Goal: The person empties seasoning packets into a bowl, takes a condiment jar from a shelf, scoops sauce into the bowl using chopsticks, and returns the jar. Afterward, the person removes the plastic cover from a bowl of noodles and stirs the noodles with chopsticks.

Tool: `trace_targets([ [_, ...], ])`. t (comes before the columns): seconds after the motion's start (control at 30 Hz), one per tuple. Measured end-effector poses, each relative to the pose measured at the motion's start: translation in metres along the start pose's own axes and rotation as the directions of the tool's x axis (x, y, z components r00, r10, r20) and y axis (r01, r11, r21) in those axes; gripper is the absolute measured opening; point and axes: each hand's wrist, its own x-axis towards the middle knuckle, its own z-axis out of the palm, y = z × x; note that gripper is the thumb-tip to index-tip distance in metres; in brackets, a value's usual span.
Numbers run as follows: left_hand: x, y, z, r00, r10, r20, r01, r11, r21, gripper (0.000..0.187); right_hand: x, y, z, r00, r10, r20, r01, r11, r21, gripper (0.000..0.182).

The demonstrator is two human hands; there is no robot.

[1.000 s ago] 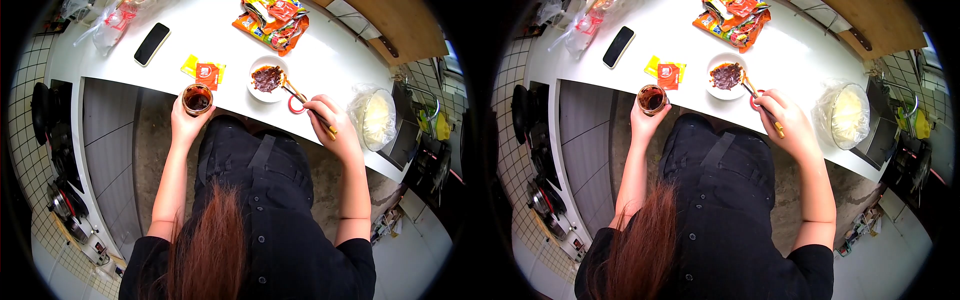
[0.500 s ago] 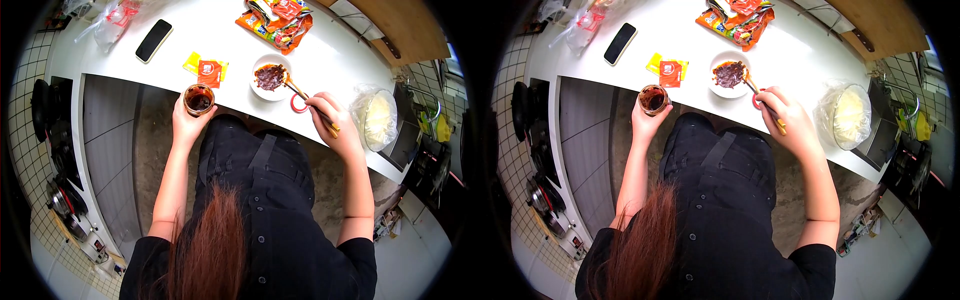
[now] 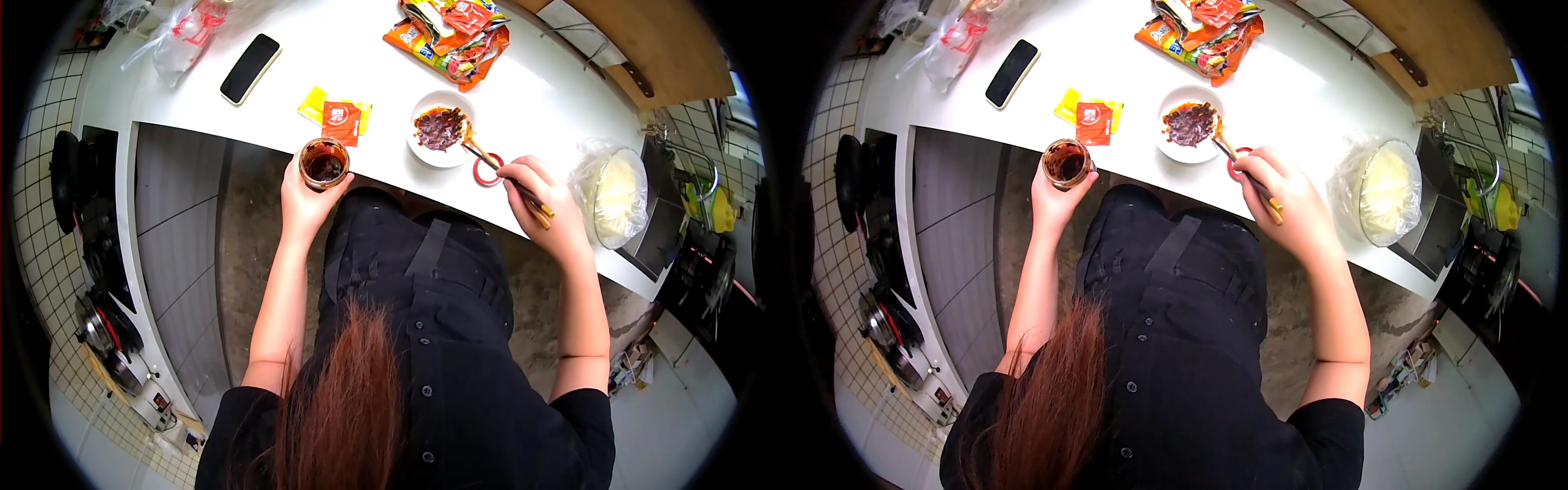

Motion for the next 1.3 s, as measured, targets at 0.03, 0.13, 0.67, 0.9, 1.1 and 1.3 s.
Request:
trace_targets([
  [0.03, 0.000, -0.002, 0.000, 1.000, 0.007, -0.006, -0.007, 1.000, 0.000, 0.053, 0.000, 0.000, 0.000, 1.000, -0.004, -0.004, 0.004, 1.000, -0.015, 0.016],
  [0.13, 0.001, 0.004, 0.000, 1.000, -0.023, 0.008, 0.023, 1.000, 0.007, 0.054, -0.002, 0.000, 0.003, 1.000, -0.014, -0.013, 0.014, 0.999, -0.031, 0.015],
  [0.67, 0.009, 0.007, 0.004, 1.000, -0.018, -0.003, 0.018, 0.997, -0.070, 0.055, 0.017, 0.068, 0.103, 0.949, -0.288, -0.130, 0.254, 0.939, -0.230, 0.041],
  [0.9, 0.007, 0.003, 0.000, 0.999, 0.028, 0.027, -0.028, 1.000, 0.011, 0.053, 0.025, 0.078, 0.119, 0.972, -0.232, -0.049, 0.212, 0.942, -0.261, 0.033],
  [1.1, 0.008, 0.005, 0.002, 0.999, 0.036, 0.020, -0.036, 0.999, 0.005, 0.054, 0.027, 0.072, 0.118, 0.978, -0.209, -0.004, 0.198, 0.934, -0.298, 0.032],
  [1.3, 0.010, 0.010, 0.004, 0.998, 0.037, 0.042, -0.037, 0.999, -0.011, 0.054, 0.028, 0.066, 0.113, 0.979, -0.201, -0.008, 0.192, 0.946, -0.260, 0.034],
])
